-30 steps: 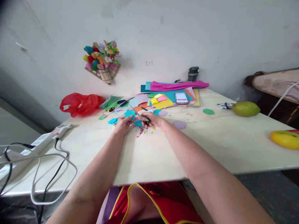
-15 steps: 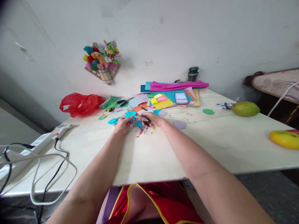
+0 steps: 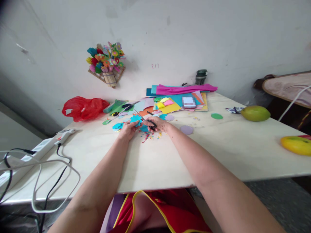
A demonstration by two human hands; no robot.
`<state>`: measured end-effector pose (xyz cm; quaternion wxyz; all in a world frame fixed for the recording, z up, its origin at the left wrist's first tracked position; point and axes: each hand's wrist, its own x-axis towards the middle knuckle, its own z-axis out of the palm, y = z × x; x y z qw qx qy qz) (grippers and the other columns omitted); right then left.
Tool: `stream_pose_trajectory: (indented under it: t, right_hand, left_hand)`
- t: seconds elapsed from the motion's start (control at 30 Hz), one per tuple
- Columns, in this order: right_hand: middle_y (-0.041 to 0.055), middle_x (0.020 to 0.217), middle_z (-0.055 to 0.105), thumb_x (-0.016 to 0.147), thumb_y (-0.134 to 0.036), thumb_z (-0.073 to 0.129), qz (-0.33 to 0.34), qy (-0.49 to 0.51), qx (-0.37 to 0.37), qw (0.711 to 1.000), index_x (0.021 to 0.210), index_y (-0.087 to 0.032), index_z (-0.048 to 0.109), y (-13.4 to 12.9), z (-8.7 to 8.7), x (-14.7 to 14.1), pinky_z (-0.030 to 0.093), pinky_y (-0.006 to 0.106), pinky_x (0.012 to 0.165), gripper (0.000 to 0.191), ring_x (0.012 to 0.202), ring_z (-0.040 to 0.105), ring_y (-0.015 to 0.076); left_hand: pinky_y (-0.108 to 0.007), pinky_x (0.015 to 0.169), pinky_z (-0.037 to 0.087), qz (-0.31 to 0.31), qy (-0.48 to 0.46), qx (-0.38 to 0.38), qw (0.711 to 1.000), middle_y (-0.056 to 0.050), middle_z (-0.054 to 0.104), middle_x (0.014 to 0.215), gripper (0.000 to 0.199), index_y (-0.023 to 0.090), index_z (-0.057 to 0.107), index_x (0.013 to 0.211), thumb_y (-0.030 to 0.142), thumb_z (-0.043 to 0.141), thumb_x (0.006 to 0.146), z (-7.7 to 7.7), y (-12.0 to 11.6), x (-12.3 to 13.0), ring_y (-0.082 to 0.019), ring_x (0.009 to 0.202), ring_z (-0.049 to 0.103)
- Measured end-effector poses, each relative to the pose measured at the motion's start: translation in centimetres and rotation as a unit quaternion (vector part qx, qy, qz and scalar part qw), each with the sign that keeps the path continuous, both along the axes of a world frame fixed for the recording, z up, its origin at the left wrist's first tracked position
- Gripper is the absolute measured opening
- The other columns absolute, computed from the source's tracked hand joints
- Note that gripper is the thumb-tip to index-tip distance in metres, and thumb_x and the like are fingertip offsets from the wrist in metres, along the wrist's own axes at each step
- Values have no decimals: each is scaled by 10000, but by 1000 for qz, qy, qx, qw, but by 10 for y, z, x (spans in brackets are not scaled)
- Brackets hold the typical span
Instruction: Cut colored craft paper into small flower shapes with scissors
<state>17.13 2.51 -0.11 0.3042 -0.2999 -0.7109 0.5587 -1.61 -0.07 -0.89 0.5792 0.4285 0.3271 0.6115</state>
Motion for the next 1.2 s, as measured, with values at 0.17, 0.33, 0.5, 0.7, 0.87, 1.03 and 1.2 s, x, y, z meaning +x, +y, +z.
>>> stream_pose_trajectory:
  t: [0.17,0.33,0.5,0.7,0.87,1.03,1.2]
  right_hand:
    - [-13,541,611,843,-433,610,5,-3,8,1000,761,-146,528,-1,2,1,286,140,278,309,361,511,58]
    - [-20,531,602,828,-440,621,7,-2,10,1000,766,-146,541,-4,4,0,277,143,275,312,358,500,57]
    - [-32,509,590,819,-423,629,-5,-9,-4,1000,773,-156,545,-5,6,-1,273,150,270,284,347,496,60]
    - [-50,482,561,798,-415,659,-8,0,-25,1000,802,-154,549,-5,6,-1,243,141,275,283,347,483,52]
    - [-48,480,562,805,-401,651,-2,-1,-17,1000,795,-154,541,-7,7,-1,237,144,269,271,339,480,55]
    - [-28,519,595,825,-412,619,5,0,-6,1000,792,-154,541,-7,7,-1,255,156,269,272,345,493,64]
    - [-14,547,613,820,-384,625,13,-1,1,1000,775,-158,531,-6,6,-1,275,160,277,249,369,524,74]
  left_hand:
    - [-287,647,555,3,-5,-1,1000,-36,689,675,231,128,664,671,189,817,510,2,-2,1,-155,627,645]
    - [-305,658,559,2,0,-3,1000,-36,687,671,232,130,660,678,197,817,521,3,-3,2,-163,622,651]
    - [-324,687,557,8,1,-5,1000,-44,683,677,238,117,663,691,197,816,527,2,-2,1,-175,639,661]
    - [-311,668,564,14,0,1,1000,-50,697,700,238,124,680,694,224,822,531,0,0,0,-176,647,663]
    - [-311,663,564,11,2,3,1000,-62,694,699,247,100,684,694,244,824,549,0,1,0,-177,636,666]
    - [-312,660,565,19,-3,0,1000,-59,694,697,266,102,688,694,243,832,519,-1,1,0,-175,625,662]
    - [-308,650,566,21,-2,3,1000,-46,697,698,255,125,684,677,246,835,511,-1,2,0,-180,639,665]
